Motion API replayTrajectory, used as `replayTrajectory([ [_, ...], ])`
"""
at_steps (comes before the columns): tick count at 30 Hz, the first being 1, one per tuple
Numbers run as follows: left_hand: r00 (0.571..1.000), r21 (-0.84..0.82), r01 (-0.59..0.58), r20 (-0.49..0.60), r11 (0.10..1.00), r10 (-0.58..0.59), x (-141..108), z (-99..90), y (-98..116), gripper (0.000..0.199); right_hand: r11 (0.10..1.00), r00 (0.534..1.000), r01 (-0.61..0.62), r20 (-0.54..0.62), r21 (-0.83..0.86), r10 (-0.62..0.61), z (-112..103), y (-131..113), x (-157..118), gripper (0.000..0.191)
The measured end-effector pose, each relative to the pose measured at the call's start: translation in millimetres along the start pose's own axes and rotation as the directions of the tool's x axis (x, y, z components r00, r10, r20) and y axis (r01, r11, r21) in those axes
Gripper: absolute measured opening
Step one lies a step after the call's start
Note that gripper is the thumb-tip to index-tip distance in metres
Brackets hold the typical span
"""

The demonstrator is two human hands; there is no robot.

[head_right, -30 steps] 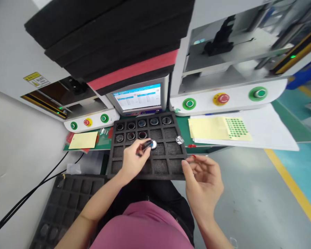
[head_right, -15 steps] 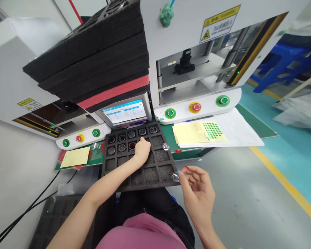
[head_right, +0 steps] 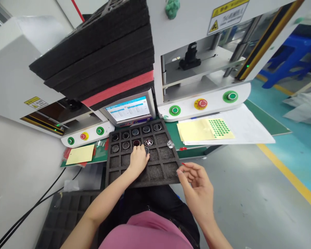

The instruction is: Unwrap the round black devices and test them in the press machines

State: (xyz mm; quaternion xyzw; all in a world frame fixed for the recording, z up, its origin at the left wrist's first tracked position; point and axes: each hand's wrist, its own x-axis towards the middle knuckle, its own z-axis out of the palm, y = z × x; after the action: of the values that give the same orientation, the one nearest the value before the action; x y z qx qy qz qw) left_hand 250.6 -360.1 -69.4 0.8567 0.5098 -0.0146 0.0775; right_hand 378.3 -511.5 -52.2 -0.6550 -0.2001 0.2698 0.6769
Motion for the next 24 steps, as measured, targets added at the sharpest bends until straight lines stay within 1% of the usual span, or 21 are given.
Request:
replayTrajectory([
  [3,0.999,-0.157,-0.002,-0.045,0.988,-0.005,3,5.7,-7,0.035,1.000,0.999,0.024,0.048,-0.017,-0.024,5,2,-4,0.031],
  [4,0.998,-0.219,-0.005,-0.059,0.976,-0.008,5,7.1,-11,0.032,0.999,0.997,0.034,0.068,-0.023,-0.033,8,2,-5,0.030],
  [7,0.995,-0.427,-0.007,-0.094,0.904,-0.037,12,7.8,-25,0.010,0.997,0.989,0.068,0.135,-0.034,-0.063,15,3,-9,0.027],
  [8,0.993,-0.503,-0.003,-0.102,0.864,-0.056,12,6.5,-29,0.013,0.996,0.985,0.081,0.157,-0.038,-0.074,18,2,-10,0.026],
  [9,0.991,-0.579,0.002,-0.109,0.815,-0.079,11,4.1,-33,0.022,0.995,0.981,0.093,0.174,-0.042,-0.085,21,1,-11,0.026],
  [12,0.985,-0.782,-0.006,-0.113,0.623,-0.132,-8,-9.1,-35,0.047,0.990,0.975,0.127,0.193,-0.056,-0.114,29,-5,-14,0.024],
  [13,0.984,-0.830,-0.015,-0.110,0.558,-0.138,-18,-15.1,-33,0.051,0.988,0.974,0.140,0.189,-0.060,-0.126,33,-9,-16,0.022],
  [15,0.986,-0.896,-0.029,-0.098,0.444,-0.132,-42,-27.7,-26,0.051,0.983,0.968,0.178,0.187,-0.051,-0.166,42,-18,-20,0.018],
  [16,0.989,-0.932,-0.026,-0.077,0.361,-0.128,-54,-33.8,-23,0.050,0.978,0.962,0.205,0.191,-0.032,-0.195,47,-23,-22,0.016],
  [17,0.991,-0.967,-0.013,-0.046,0.253,-0.124,-66,-39.3,-19,0.048,0.972,0.953,0.234,0.198,-0.001,-0.229,52,-28,-25,0.015],
  [18,0.993,-0.992,0.003,-0.011,0.127,-0.117,-76,-44.2,-16,0.046,0.964,0.941,0.263,0.208,0.038,-0.265,56,-33,-28,0.016],
  [19,0.994,-1.000,0.017,0.018,-0.002,-0.109,-85,-48.3,-14,0.044,0.954,0.929,0.288,0.219,0.080,-0.299,60,-38,-31,0.017],
  [20,0.994,-0.993,0.023,0.035,-0.112,-0.107,-93,-51.8,-12,0.041,0.944,0.916,0.307,0.231,0.116,-0.327,64,-43,-35,0.019],
  [21,0.993,-0.983,0.018,0.039,-0.185,-0.111,-99,-54.6,-12,0.038,0.935,0.904,0.322,0.244,0.149,-0.350,66,-47,-38,0.021],
  [22,0.992,-0.978,-0.003,0.023,-0.211,-0.122,-104,-57.1,-12,0.035,0.927,0.893,0.330,0.261,0.179,-0.367,67,-51,-41,0.023],
  [24,0.989,-0.976,-0.071,-0.043,-0.205,-0.138,-110,-61.5,-13,0.028,0.915,0.870,0.329,0.300,0.235,-0.390,67,-56,-46,0.027],
])
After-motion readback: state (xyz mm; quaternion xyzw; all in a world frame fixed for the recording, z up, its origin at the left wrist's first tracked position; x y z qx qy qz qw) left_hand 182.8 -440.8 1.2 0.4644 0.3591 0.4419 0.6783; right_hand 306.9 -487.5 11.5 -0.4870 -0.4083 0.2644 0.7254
